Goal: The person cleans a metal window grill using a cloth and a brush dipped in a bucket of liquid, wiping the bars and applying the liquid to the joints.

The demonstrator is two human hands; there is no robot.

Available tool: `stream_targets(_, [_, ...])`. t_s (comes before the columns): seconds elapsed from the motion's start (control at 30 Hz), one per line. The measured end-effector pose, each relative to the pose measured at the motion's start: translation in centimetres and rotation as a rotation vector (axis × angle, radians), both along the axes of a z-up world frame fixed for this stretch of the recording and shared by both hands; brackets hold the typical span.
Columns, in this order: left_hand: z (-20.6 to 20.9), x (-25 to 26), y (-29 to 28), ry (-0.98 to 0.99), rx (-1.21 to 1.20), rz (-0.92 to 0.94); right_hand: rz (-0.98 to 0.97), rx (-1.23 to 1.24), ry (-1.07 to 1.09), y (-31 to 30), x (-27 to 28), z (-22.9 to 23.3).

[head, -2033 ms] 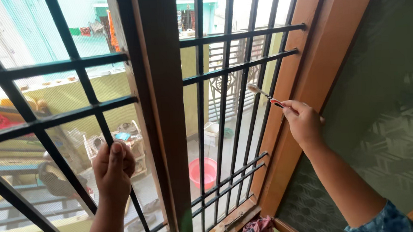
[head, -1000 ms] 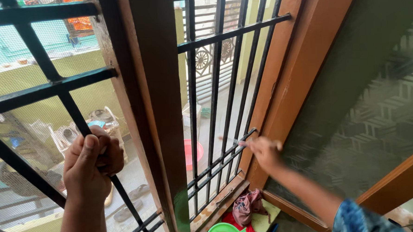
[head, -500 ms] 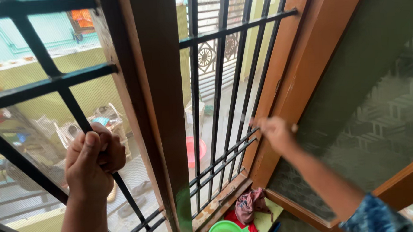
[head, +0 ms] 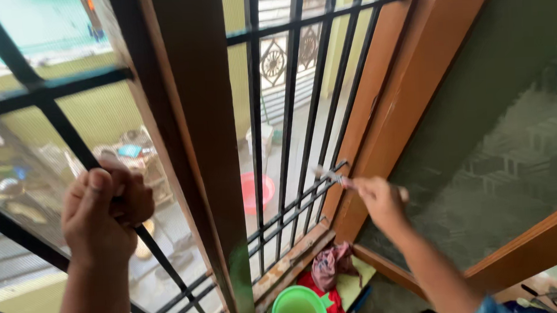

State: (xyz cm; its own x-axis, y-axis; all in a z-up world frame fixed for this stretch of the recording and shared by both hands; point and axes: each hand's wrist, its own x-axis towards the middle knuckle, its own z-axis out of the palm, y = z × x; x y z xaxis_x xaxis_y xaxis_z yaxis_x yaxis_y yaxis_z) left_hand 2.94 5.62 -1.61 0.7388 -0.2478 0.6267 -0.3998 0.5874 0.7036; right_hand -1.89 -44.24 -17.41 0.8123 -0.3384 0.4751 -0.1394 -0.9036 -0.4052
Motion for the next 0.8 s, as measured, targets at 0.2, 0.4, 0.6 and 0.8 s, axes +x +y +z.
stream_targets(0.2, [-3.3, 1.6, 0.8, -0.048, 0.047, 0.146, 0.034, 0.131, 0.277, 4.0, -9.8, -18.9])
stream_targets(0.4, [-9.7, 5.9, 3.3, -0.16, 0.331, 0.28, 0.372, -0.449, 0.32, 9.2, -8.4, -29.0])
stream_targets(0.6, [-11.1, 8.3, 6.2, -0.195, 0.419, 0.24, 0.371, -0.323, 0.469, 10.1, -8.5, -28.8])
stream_targets(0.8, [-9.6, 6.0, 4.6, -0.082, 0.274, 0.178, 0.21, 0.391, 0.677, 4.7, -13.4, -29.6])
